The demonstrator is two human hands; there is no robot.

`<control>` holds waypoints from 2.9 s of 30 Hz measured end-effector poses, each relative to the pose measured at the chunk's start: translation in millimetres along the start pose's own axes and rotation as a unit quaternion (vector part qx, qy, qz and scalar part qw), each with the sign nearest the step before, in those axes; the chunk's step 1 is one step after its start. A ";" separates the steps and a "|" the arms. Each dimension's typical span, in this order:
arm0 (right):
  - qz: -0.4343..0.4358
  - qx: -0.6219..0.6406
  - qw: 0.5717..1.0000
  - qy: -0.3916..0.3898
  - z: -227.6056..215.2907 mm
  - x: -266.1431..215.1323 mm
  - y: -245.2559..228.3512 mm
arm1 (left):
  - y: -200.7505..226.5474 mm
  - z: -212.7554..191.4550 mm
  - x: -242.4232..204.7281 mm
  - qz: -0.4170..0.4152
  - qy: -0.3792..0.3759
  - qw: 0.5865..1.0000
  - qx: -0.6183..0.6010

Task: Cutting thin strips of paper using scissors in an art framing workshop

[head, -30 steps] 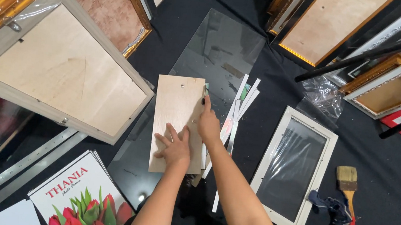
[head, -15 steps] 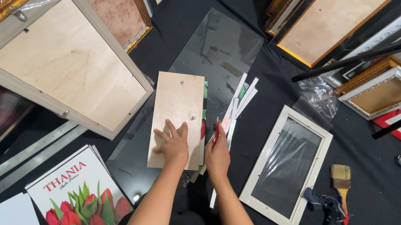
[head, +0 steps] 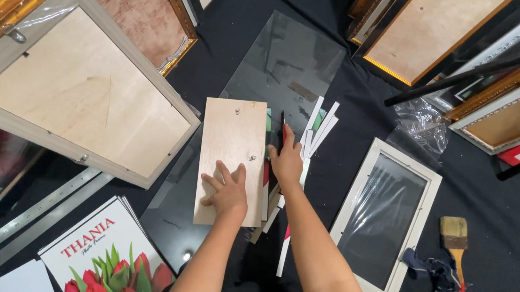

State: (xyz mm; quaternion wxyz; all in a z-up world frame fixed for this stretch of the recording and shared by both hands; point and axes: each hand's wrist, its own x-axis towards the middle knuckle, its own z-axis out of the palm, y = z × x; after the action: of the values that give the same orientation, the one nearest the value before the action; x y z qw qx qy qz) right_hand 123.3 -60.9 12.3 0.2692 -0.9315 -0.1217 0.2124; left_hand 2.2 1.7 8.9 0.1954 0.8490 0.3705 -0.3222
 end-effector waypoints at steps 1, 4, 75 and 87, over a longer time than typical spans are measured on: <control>0.002 0.000 1.000 0.000 2.3 1.7 2.9 | 0.7 -2.2 -2.9 0.001 -0.002 1.000 0.002; -0.017 -0.032 0.999 -0.002 8.8 10.7 3.1 | 0.1 -6.3 -5.3 -0.001 -0.005 1.000 -0.003; 0.001 -0.043 0.999 -0.024 17.8 30.5 15.6 | 2.4 -6.5 0.3 -0.009 -0.011 1.000 -0.014; -0.024 -0.018 0.997 -0.076 26.9 26.3 -13.6 | 3.1 -19.2 -11.1 0.000 -0.029 0.999 -0.026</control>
State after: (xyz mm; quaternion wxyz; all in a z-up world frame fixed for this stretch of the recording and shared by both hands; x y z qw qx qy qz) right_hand 132.4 -28.6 -9.5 0.2471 -0.9143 -0.1677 0.2737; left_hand 6.5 5.1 30.7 0.2283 0.8339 0.3730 -0.3366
